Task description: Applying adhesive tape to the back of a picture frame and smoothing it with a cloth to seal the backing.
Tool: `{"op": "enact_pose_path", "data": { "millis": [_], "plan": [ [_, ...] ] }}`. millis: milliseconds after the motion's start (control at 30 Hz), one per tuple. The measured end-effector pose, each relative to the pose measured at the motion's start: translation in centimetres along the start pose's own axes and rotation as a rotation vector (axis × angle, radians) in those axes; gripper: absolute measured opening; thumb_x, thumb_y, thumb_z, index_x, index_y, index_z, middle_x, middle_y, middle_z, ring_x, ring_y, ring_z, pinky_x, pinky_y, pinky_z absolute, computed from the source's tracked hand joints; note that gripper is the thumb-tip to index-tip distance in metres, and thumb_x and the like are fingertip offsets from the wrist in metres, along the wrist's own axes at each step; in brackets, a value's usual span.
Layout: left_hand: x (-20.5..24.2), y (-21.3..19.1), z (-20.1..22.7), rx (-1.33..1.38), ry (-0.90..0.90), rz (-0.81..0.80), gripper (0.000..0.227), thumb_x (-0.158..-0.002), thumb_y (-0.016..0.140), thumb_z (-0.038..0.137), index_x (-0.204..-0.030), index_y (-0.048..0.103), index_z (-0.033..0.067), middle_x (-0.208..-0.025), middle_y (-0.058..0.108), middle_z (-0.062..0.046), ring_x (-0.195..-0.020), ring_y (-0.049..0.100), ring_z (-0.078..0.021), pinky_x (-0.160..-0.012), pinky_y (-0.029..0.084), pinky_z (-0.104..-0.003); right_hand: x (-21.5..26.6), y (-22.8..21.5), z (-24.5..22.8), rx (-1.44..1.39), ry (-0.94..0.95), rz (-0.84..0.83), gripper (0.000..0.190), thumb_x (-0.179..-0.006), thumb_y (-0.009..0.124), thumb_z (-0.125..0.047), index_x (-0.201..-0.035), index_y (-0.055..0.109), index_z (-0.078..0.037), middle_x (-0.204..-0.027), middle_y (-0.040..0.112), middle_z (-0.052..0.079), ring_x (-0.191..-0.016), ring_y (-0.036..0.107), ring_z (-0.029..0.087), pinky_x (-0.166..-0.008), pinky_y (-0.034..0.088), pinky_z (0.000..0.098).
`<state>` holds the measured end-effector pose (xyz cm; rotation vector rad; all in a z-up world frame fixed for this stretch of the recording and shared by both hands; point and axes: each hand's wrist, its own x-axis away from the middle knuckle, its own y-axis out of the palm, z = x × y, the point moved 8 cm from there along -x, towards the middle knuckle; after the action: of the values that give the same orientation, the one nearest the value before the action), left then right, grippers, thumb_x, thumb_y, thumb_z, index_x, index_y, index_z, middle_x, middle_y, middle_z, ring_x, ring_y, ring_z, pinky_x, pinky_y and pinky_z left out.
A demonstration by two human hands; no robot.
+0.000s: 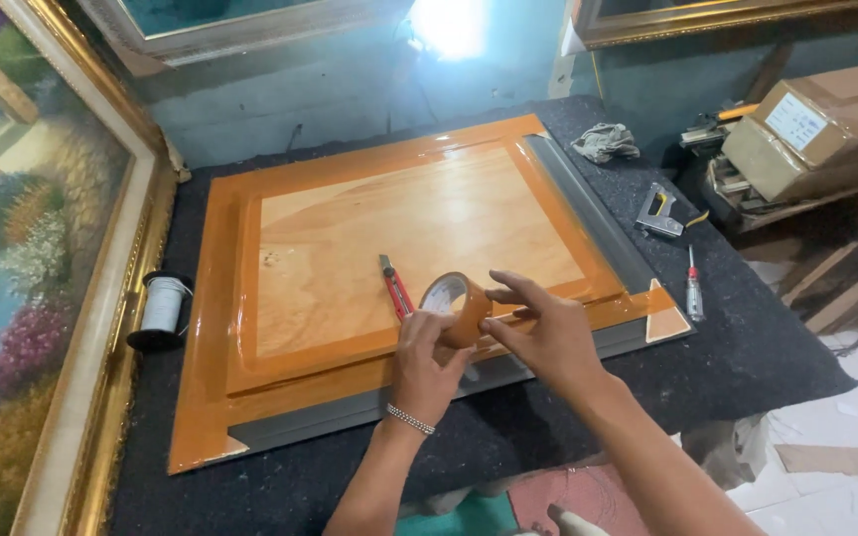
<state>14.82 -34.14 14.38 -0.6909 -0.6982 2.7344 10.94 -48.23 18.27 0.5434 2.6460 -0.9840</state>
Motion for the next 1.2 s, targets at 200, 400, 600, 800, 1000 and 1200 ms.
{"op": "enact_pose_path", "data": {
  "millis": [200,400,600,800,1000,1200],
  "plan": [
    [-0.2,0.0,-0.1,-0.042,0.029,-0.034,0.032,-0.064,0.074,0.010,-0.093,0.059,0.0085,-0.084,0.053,-0.003,-0.094,0.052,-0.0217,-0.081,0.047,-0.034,-1.0,0.0,0.6,-0.047,0.071,-0.008,0.031,-0.069,0.071,-0.018,-0.099,0.067,-0.015,-0.077,0.070,0.006,-0.076,0.067,0.023,-0.066,0.055,0.0313],
    [-0.8,1.3,0.1,-0.151,0.030,-0.154,0.034,-0.070,0.071,0.021,-0.100,0.058,0.0129,-0.086,0.055,-0.002,-0.094,0.052,-0.0200,-0.082,0.045,-0.034,-1.6,0.7,2.2,0.127,-0.060,-0.090,0.018,-0.082,0.057,-0.021,-0.099,0.058,-0.013,-0.083,0.067,0.007,-0.074,0.063,0.025,-0.060,0.052,0.0383],
    [-1.7,5.6,-1.6,-0.318,0.109,-0.252,0.049,-0.070,0.069,0.030,-0.112,0.047,0.0164,-0.101,0.057,-0.004,-0.101,0.052,-0.0236,-0.087,0.040,-0.038,-1.1,-0.8,3.6,-0.011,0.138,-0.298,0.020,-0.088,0.047,-0.011,-0.104,0.052,0.000,-0.093,0.064,0.021,-0.090,0.061,0.038,-0.074,0.050,0.0486],
    [-3.0,10.2,3.1,-0.318,0.164,-0.362,0.043,-0.071,0.066,0.026,-0.109,0.047,0.0179,-0.102,0.056,-0.002,-0.099,0.052,-0.0225,-0.085,0.041,-0.036,-0.3,-3.6,12.9,-0.221,0.579,-0.217,0.034,-0.078,0.061,-0.038,-0.097,0.065,-0.010,-0.090,0.064,0.009,-0.092,0.059,0.022,-0.079,0.047,0.0362],
    [-3.9,19.4,1.3,-0.345,0.131,-0.580,0.048,-0.069,0.061,0.034,-0.110,0.040,0.0209,-0.103,0.057,-0.002,-0.102,0.053,-0.0210,-0.088,0.038,-0.036,0.6,-6.4,21.8,-0.245,0.616,-0.112,0.023,-0.081,0.059,-0.027,-0.088,0.066,-0.005,-0.066,0.056,0.003,-0.055,0.048,0.011,-0.051,0.036,0.0225],
    [-4.1,20.2,-3.8,-0.590,-0.132,-0.683,0.047,-0.067,0.065,0.027,-0.105,0.038,0.0240,-0.101,0.061,-0.009,-0.098,0.057,-0.0326,-0.085,0.043,-0.039,1.2,-14.2,34.1,0.190,0.628,0.008,0.035,-0.088,0.053,-0.042,-0.097,0.068,-0.013,-0.082,0.067,0.007,-0.081,0.062,0.025,-0.071,0.045,0.0350]
  ]
}}
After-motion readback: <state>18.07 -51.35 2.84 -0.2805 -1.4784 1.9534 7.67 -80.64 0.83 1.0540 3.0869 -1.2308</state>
